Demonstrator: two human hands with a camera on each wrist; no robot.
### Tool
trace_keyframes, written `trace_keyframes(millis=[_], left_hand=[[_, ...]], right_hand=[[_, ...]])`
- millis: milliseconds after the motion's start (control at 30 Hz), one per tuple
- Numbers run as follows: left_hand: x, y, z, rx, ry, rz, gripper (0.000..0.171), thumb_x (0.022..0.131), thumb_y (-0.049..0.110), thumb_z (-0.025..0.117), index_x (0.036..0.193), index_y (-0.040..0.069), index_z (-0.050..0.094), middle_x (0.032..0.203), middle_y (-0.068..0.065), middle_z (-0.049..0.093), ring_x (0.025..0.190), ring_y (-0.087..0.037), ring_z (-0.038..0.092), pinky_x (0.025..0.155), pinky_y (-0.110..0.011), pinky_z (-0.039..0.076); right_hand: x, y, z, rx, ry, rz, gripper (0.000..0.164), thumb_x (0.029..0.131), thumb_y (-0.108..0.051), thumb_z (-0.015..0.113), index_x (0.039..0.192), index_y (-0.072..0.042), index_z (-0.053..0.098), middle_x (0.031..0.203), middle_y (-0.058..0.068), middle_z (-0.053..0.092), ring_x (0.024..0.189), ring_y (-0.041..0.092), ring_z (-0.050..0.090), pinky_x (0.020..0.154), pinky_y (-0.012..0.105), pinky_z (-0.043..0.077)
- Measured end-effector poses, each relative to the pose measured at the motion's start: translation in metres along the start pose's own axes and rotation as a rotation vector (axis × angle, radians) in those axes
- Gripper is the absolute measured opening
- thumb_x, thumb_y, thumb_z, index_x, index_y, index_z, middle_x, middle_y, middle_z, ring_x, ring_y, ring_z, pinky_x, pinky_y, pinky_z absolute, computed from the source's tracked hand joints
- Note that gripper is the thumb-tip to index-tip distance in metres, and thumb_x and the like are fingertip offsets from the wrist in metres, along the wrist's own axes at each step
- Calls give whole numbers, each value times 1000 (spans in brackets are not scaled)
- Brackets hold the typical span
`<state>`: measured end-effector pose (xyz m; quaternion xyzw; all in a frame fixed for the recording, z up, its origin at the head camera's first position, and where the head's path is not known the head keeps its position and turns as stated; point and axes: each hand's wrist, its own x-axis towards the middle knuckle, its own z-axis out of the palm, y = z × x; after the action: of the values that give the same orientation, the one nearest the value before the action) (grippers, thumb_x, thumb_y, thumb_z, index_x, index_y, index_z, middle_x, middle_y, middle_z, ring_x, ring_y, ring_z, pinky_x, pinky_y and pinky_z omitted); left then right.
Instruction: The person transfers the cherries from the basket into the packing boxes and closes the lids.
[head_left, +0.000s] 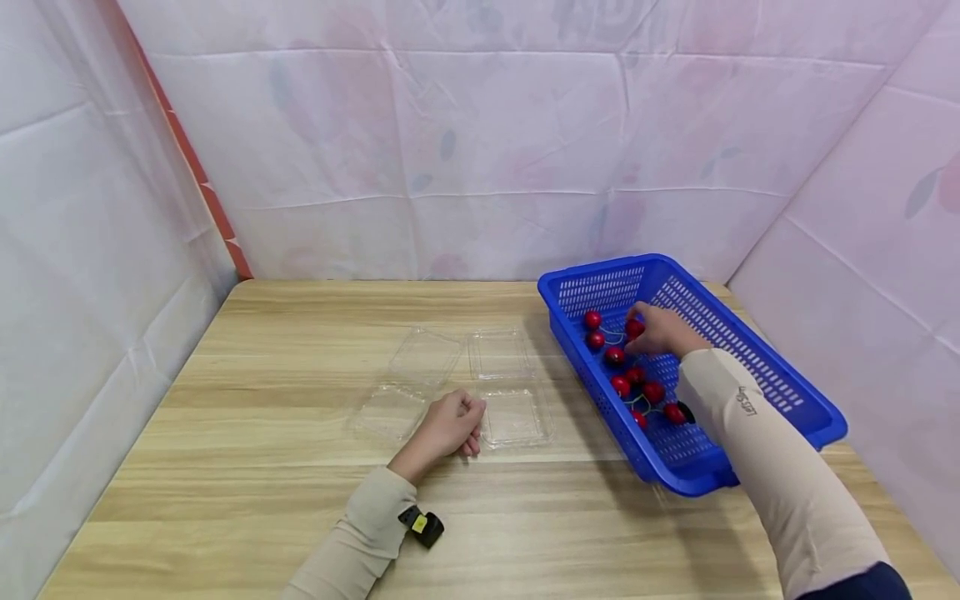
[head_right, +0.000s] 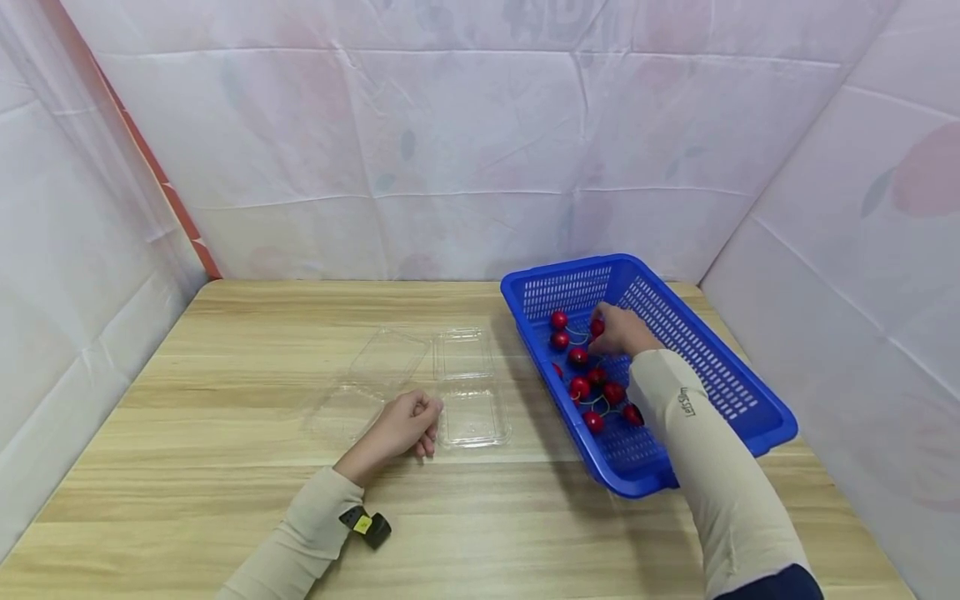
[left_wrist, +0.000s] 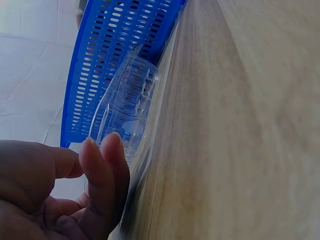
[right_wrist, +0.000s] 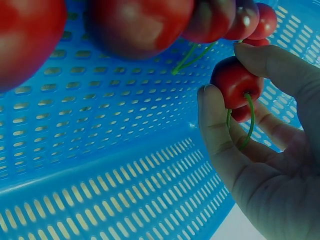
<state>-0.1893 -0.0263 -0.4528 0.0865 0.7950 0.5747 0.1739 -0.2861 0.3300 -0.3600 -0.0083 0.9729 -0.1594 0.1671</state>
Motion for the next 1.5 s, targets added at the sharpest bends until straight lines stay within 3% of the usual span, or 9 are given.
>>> trace_keyframes(millis=[400,633,967,1500], left_hand=[[1,0,-1,-39,-9,5,23,100,20,50,92,-1,53,64,-7,60,46,-10,59,44,-26,55],[0,0,-1,-35,-9,2,22,100,19,50,92,-1,53,64,-7,60,45,-10,58,44,-27,55],[1,1,-1,-29,-17,-18,22,101,20,49,92,0,53,64,-6,59,46,-10,59,44,-25,54],[2,-1,-1,-29,-10,-8,22,100,20,50,92,-1,54,63,-6,60,45,-10,58,43,-26,54]], right_hand=[[-5,-7,0,-50,44,-87,52,82,-19,74,123,3,49,97,20,58,88,35,54,74,46,50],[-12,-17,2,-50,53,-125,53,82,-18,75,123,3,49,88,15,56,76,28,52,69,40,47],[-18,-22,5,-88,90,-171,52,79,-19,77,119,3,52,82,11,57,73,26,51,69,42,47],[-27,-25,1,6,162,-182,53,81,-17,75,123,3,48,79,14,58,67,24,53,57,34,46]])
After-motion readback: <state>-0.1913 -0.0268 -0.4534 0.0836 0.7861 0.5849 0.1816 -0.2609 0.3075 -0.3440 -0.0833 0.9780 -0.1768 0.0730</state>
